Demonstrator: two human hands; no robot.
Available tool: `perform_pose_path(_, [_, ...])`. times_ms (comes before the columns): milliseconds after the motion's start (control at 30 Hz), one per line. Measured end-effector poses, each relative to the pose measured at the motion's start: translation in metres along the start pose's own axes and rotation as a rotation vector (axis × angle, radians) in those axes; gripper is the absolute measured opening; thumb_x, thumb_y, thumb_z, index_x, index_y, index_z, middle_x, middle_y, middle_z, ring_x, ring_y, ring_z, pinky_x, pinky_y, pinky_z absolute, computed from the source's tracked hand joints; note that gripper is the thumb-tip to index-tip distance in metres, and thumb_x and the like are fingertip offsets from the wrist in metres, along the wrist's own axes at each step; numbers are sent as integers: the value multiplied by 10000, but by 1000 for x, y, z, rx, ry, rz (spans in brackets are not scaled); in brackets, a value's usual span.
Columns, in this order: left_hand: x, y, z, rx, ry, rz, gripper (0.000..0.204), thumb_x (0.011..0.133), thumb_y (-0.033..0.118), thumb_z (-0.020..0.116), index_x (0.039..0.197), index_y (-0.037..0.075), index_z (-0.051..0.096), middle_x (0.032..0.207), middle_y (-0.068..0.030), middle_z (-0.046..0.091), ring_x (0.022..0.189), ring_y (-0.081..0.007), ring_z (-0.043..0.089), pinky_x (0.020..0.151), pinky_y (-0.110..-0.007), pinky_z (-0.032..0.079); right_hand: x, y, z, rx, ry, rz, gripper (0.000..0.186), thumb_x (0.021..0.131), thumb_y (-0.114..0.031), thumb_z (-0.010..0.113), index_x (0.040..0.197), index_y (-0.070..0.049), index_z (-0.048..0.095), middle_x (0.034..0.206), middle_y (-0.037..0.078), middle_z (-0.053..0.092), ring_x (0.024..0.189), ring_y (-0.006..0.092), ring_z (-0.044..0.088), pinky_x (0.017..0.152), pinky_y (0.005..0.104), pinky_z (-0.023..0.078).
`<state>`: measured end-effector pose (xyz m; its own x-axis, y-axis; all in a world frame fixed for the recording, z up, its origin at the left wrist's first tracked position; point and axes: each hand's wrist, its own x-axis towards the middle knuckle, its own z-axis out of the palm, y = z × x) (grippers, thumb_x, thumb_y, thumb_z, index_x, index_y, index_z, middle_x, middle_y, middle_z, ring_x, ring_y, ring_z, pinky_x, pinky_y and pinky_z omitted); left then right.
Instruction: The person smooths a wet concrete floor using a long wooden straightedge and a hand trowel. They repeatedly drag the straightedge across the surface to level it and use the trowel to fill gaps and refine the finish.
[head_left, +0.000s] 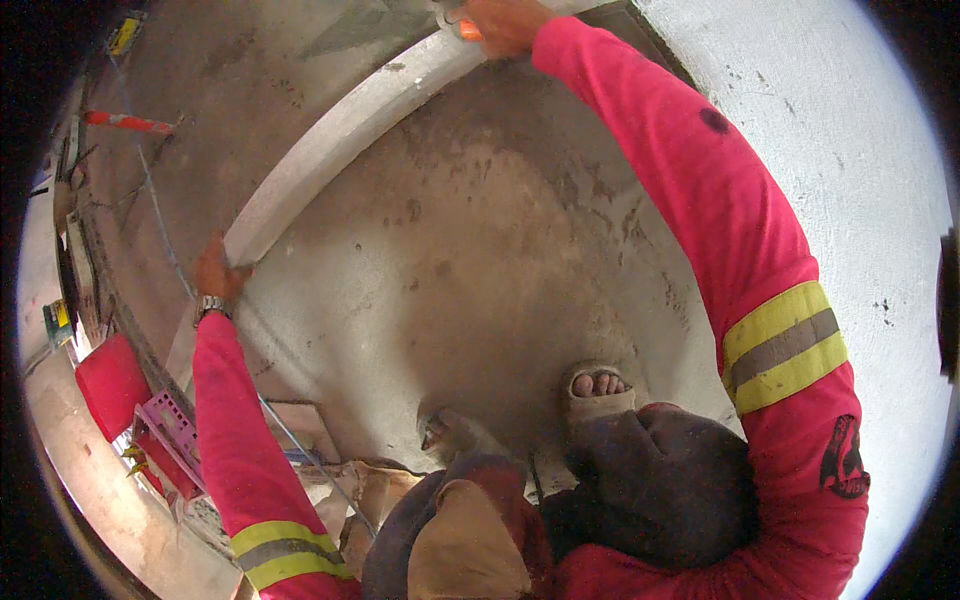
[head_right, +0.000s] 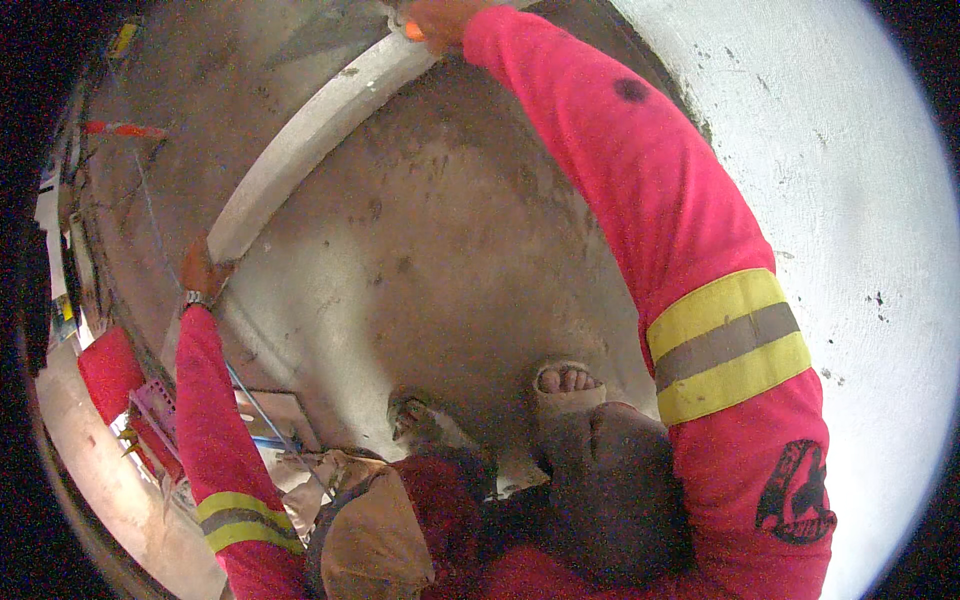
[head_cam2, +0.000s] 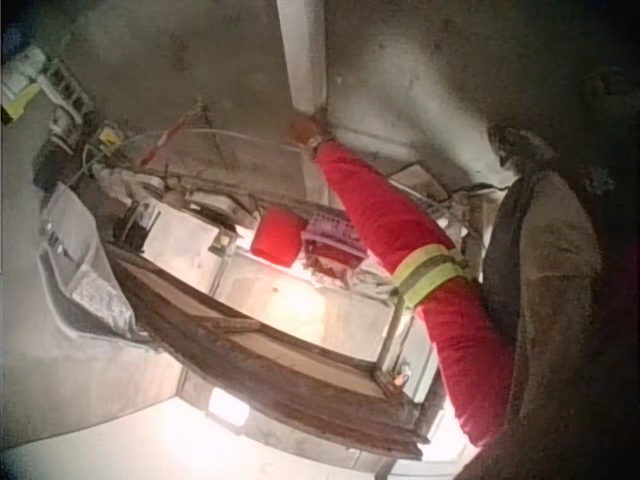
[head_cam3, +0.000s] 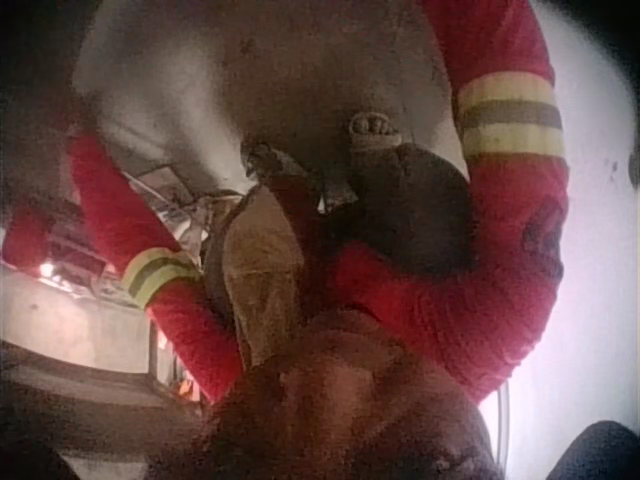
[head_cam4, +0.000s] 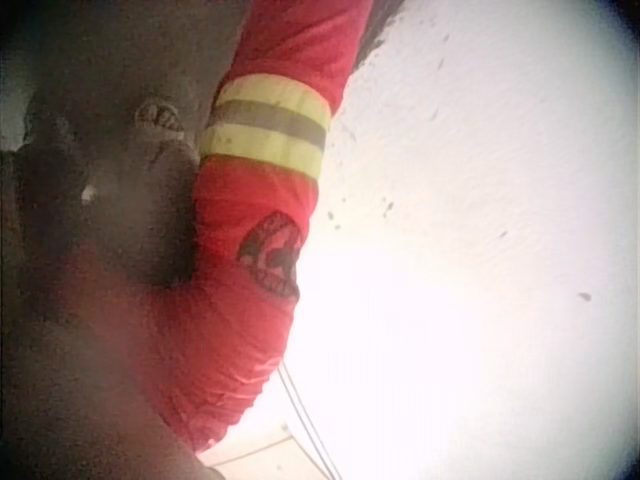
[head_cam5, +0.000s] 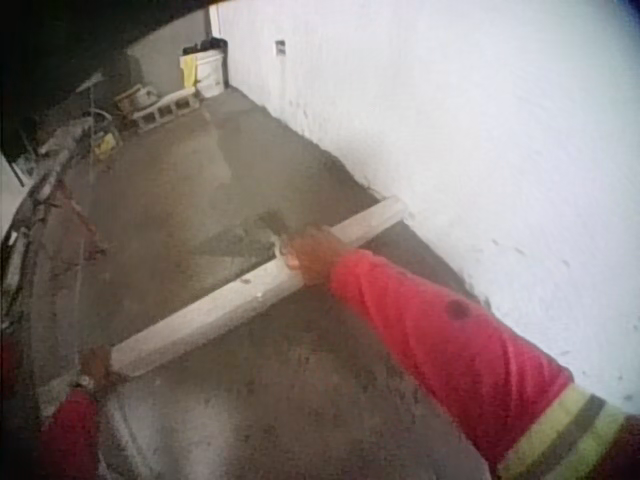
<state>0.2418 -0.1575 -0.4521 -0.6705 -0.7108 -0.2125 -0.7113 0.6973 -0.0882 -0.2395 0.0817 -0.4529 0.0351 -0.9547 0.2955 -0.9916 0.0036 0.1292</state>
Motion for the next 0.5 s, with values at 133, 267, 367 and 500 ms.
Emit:
perform_pose_path(133, [-8, 15, -9, 9, -84, -22, 893, 528, 213, 838, 1288, 62, 394, 1176, -171, 543, 1057, -362, 519, 899, -422, 417, -3, -5, -7, 41, -135, 65, 259, 694, -171, 564, 922, -63, 623, 844, 178, 623, 790, 362, 615, 675, 478, 486])
perform_pose_path(267, [-22, 5, 4, 56, -43, -65, 906, 535, 204, 833, 1303, 52, 376, 1203, -174, 516, 1095, -344, 492, 932, -418, 388, -4, -20, -27, 98, -252, 101, 233, 727, -167, 545, 925, -65, 615, 856, 179, 629, 810, 367, 612, 691, 475, 477])
perform_pose_path(367, [-22, -1, 10, -42, 6, 3, 893, 541, 205, 829, 1298, 51, 382, 1198, -177, 515, 1103, -343, 484, 938, -422, 379, -20, -14, -22, 82, -311, 142, 402, 719, -203, 609, 1110, -136, 550, 1039, 135, 591, 982, 320, 559, 816, 487, 431])
perform_pose_path(500, [-30, 21, -1, -33, -106, -80, 866, 549, 194, 824, 1286, 44, 395, 1179, -182, 530, 1094, -348, 487, 934, -422, 383, -22, -19, -26, 141, -442, 221, 511, 693, -176, 634, 1192, -167, 526, 1122, 110, 572, 1057, 303, 534, 861, 499, 417])
